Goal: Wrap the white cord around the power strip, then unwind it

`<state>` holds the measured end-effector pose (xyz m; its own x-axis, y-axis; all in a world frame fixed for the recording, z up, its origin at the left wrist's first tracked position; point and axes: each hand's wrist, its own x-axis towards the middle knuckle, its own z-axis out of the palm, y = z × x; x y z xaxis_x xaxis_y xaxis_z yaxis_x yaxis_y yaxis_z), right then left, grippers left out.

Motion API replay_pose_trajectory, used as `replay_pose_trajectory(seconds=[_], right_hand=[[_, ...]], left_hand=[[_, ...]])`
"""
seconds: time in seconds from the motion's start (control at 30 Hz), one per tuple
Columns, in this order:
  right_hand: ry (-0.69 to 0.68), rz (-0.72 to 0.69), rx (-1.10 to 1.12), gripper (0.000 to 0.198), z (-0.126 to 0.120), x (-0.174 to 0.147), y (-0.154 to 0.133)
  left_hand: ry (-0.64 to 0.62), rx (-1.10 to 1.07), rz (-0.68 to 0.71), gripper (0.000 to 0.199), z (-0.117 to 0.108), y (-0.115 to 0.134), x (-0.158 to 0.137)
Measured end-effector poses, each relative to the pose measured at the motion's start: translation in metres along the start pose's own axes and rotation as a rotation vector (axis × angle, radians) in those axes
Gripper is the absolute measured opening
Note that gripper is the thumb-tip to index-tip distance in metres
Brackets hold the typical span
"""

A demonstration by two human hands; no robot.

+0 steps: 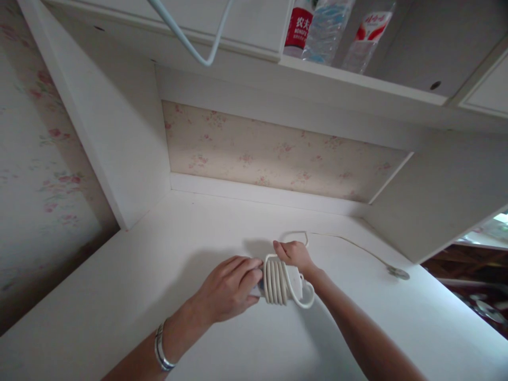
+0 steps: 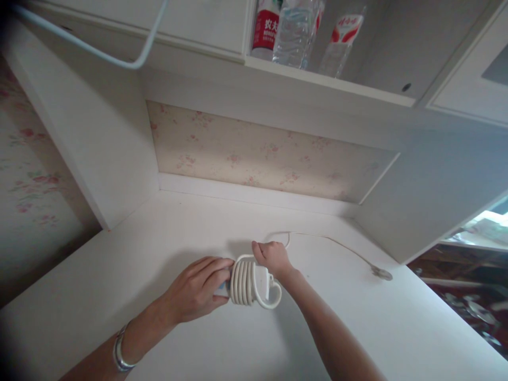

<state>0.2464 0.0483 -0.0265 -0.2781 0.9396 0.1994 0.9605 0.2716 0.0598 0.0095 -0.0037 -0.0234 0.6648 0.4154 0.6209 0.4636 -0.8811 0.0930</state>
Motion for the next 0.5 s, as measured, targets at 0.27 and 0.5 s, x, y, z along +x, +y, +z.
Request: replay_pose_trajectory(seconds=[0.27, 0.5], right_hand=[[0.108, -0.143, -0.12, 0.043, 0.006, -0.055, -0.038], [0.418, -0.42, -0.024, 0.035, -0.026, -0.056, -0.063]], left_hand=[[0.121, 0.179, -0.384, 0.056, 0.008, -0.016, 0.01], [-0.093, 0.232, -0.424, 0.047, 0.024, -0.015, 0.007]])
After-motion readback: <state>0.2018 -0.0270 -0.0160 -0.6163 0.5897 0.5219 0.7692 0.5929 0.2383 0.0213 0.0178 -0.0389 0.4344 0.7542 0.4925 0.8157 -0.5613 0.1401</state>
